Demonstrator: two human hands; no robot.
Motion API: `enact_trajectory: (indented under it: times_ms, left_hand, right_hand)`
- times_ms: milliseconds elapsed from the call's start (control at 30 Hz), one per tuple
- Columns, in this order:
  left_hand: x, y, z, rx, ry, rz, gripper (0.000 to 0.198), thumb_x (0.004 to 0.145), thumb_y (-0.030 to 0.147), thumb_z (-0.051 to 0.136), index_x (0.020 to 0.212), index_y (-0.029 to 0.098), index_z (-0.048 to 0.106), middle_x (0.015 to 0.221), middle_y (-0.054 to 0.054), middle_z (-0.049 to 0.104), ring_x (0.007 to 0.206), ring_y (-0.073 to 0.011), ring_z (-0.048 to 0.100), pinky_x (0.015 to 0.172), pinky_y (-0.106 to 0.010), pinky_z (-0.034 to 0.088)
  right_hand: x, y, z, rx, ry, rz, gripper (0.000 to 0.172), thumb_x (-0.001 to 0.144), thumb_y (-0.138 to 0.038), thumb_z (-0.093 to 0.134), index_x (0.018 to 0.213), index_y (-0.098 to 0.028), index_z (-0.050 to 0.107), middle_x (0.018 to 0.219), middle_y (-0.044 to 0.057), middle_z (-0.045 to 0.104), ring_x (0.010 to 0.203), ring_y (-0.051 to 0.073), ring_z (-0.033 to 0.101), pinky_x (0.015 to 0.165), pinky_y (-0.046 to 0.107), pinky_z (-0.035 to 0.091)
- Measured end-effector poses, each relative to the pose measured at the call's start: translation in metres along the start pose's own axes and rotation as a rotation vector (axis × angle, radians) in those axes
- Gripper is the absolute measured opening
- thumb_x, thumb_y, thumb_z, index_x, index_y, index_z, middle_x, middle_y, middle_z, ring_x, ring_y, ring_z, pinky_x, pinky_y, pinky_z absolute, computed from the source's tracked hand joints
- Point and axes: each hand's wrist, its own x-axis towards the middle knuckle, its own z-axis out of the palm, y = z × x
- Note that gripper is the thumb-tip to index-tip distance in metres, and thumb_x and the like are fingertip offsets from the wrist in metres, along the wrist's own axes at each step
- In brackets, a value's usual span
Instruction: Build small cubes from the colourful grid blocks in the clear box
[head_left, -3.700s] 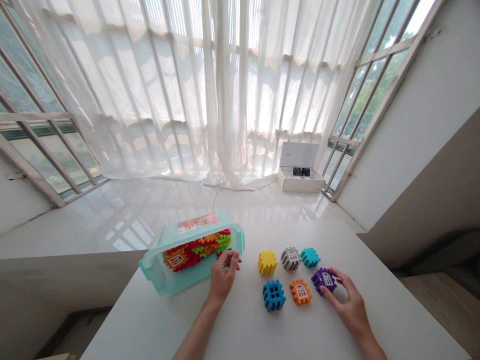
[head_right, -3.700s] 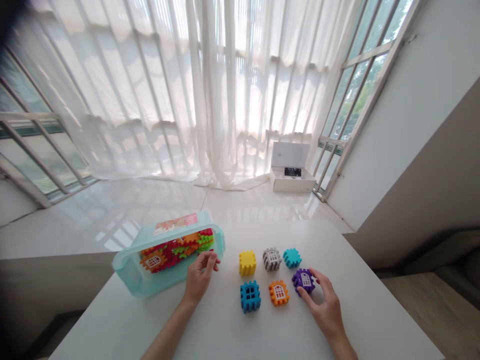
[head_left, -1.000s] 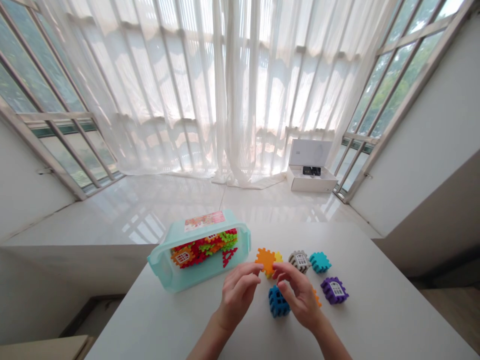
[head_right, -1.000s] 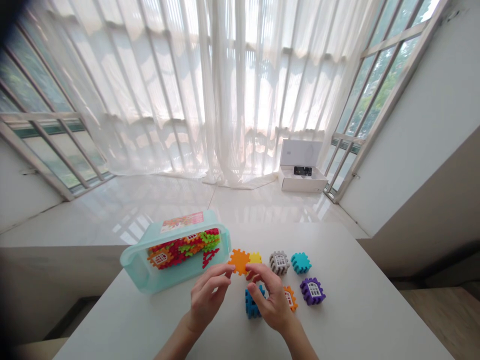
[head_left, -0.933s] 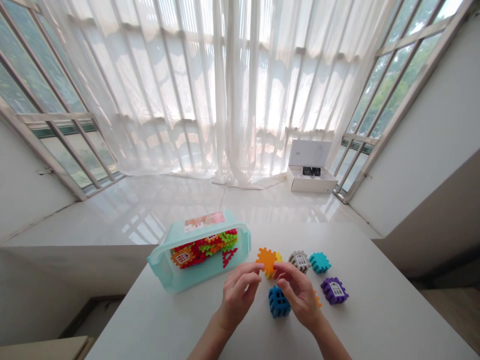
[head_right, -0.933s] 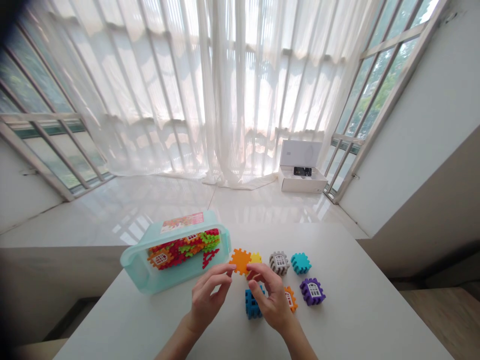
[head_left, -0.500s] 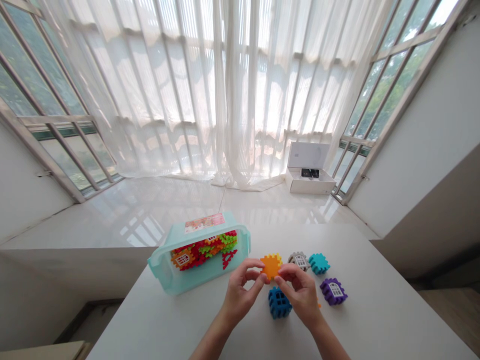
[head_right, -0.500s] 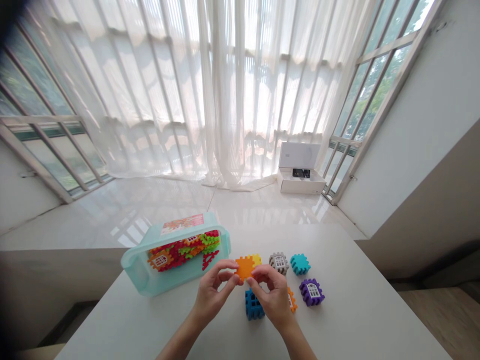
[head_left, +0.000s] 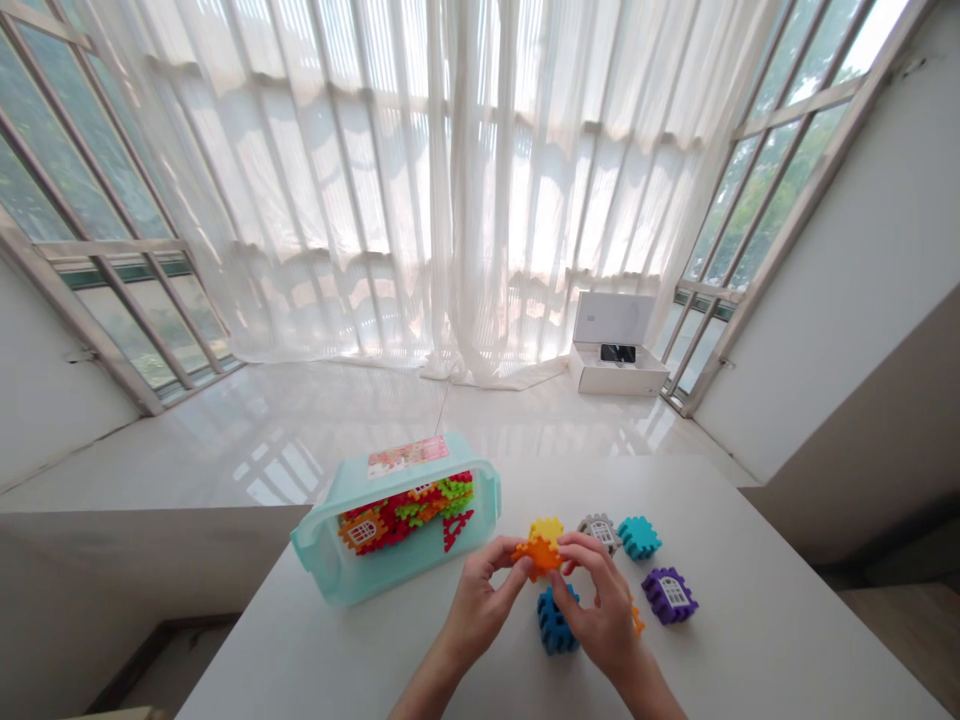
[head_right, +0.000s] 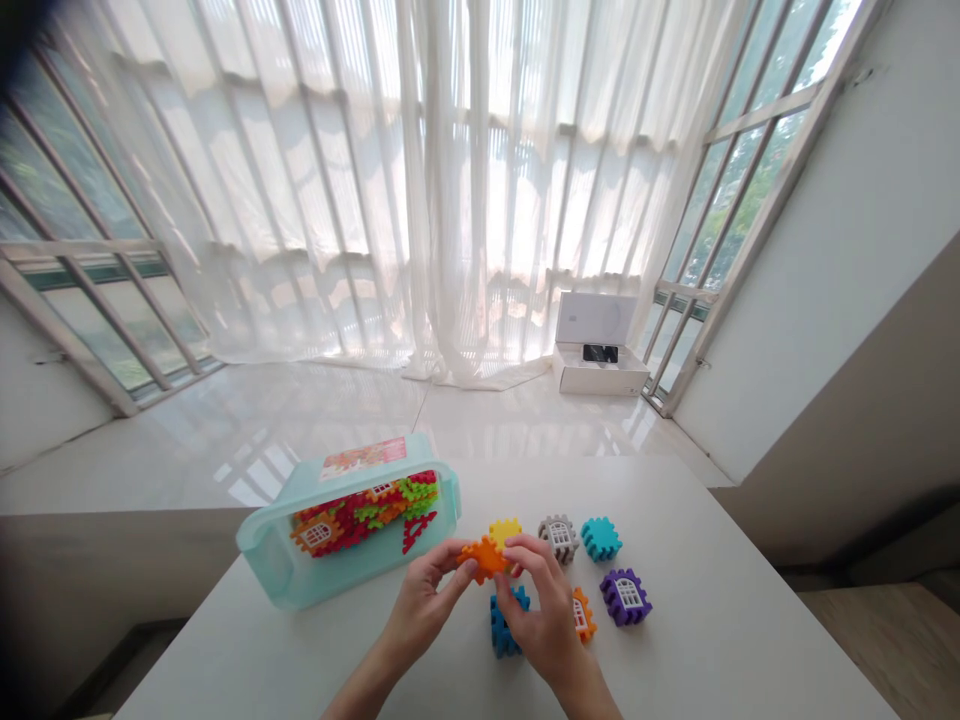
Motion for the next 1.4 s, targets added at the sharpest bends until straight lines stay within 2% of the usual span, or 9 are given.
enact_trajectory:
  times_ms: [67, 167, 433, 667, 833, 933, 1033, 1167, 1400]
  left_hand:
    - [-0.001, 0.001, 0.0, -0.013, -0.031, -0.021, 0.025, 0.093, 0.039, 0.062, 0.1, 0.017, 0.071, 0.093, -0.008, 0.078, 0.082, -0.0208, 0.074, 0.078, -0.031, 0.06]
    - [-0.003, 0.001, 0.001, -0.041, -0.074, -0.078, 0.028, 0.093, 0.04, 0.062, 0.105, 0.016, 0.071, 0.094, -0.009, 0.078, 0.08, -0.0202, 0.075, 0.077, -0.029, 0.06]
    - [-0.004, -0.002, 0.002, -0.102, -0.057, -0.145, 0.033, 0.091, 0.042, 0.064, 0.111, 0.016, 0.066, 0.087, -0.008, 0.079, 0.079, -0.0212, 0.075, 0.075, -0.03, 0.06]
    - [-0.003, -0.001, 0.0, -0.111, -0.054, -0.148, 0.032, 0.089, 0.041, 0.067, 0.11, 0.017, 0.071, 0.1, -0.01, 0.079, 0.09, -0.0253, 0.076, 0.081, -0.032, 0.061]
    - [-0.002, -0.003, -0.001, -0.123, -0.047, -0.142, 0.032, 0.089, 0.041, 0.068, 0.111, 0.017, 0.072, 0.101, -0.01, 0.078, 0.091, -0.0248, 0.076, 0.082, -0.033, 0.061]
    - [-0.001, -0.006, -0.001, -0.131, -0.048, -0.134, 0.035, 0.089, 0.044, 0.066, 0.111, 0.016, 0.071, 0.094, -0.01, 0.079, 0.084, -0.0229, 0.075, 0.072, -0.029, 0.06]
    - [0.002, -0.01, -0.005, -0.13, 0.025, -0.095, 0.038, 0.09, 0.048, 0.063, 0.107, 0.015, 0.07, 0.085, -0.009, 0.078, 0.07, -0.0185, 0.073, 0.061, -0.026, 0.055]
    - [0.009, -0.014, -0.017, -0.107, 0.234, -0.025, 0.037, 0.091, 0.051, 0.06, 0.094, 0.015, 0.069, 0.076, -0.006, 0.074, 0.056, -0.0121, 0.063, 0.053, -0.022, 0.049]
    - [0.016, -0.017, -0.029, -0.059, 0.409, 0.014, 0.037, 0.088, 0.052, 0.063, 0.083, 0.016, 0.067, 0.067, -0.002, 0.069, 0.052, -0.0107, 0.056, 0.052, -0.022, 0.048]
  right_hand:
    - [-0.001, -0.001, 0.001, -0.096, -0.009, -0.087, 0.042, 0.09, -0.015, 0.065, 0.13, -0.026, 0.058, 0.125, 0.013, 0.063, 0.105, 0.025, 0.068, 0.085, 0.04, 0.063]
    - [-0.003, -0.002, 0.003, -0.178, -0.077, -0.193, 0.055, 0.091, -0.018, 0.068, 0.143, -0.023, 0.051, 0.13, 0.015, 0.062, 0.121, 0.029, 0.062, 0.096, 0.044, 0.061]
    - [-0.002, -0.002, 0.0, -0.2, -0.163, -0.206, 0.057, 0.092, -0.022, 0.068, 0.146, -0.022, 0.048, 0.13, 0.015, 0.061, 0.122, 0.028, 0.062, 0.099, 0.042, 0.059]
    - [0.002, -0.003, -0.005, -0.195, -0.206, -0.193, 0.054, 0.091, -0.026, 0.07, 0.142, -0.022, 0.052, 0.129, 0.015, 0.061, 0.12, 0.028, 0.062, 0.097, 0.043, 0.059]
    - [0.003, -0.003, -0.004, -0.202, -0.181, -0.212, 0.05, 0.09, -0.025, 0.071, 0.138, -0.022, 0.055, 0.125, 0.015, 0.063, 0.117, 0.028, 0.064, 0.094, 0.042, 0.061]
    - [0.005, 0.0, -0.005, -0.207, -0.151, -0.217, 0.049, 0.09, -0.026, 0.072, 0.136, -0.022, 0.057, 0.124, 0.014, 0.065, 0.115, 0.027, 0.065, 0.093, 0.042, 0.061]
    - [0.009, 0.005, -0.015, -0.239, -0.067, -0.221, 0.047, 0.09, -0.028, 0.071, 0.135, -0.021, 0.058, 0.126, 0.015, 0.065, 0.116, 0.028, 0.065, 0.094, 0.044, 0.06]
    - [0.001, 0.006, -0.046, -0.353, 0.11, -0.135, 0.044, 0.091, -0.029, 0.069, 0.133, -0.022, 0.059, 0.128, 0.014, 0.065, 0.115, 0.029, 0.066, 0.094, 0.045, 0.06]
    - [-0.074, 0.01, -0.092, -0.537, 0.196, 0.079, 0.041, 0.094, -0.038, 0.064, 0.131, -0.02, 0.06, 0.131, 0.013, 0.065, 0.117, 0.03, 0.065, 0.099, 0.047, 0.055]
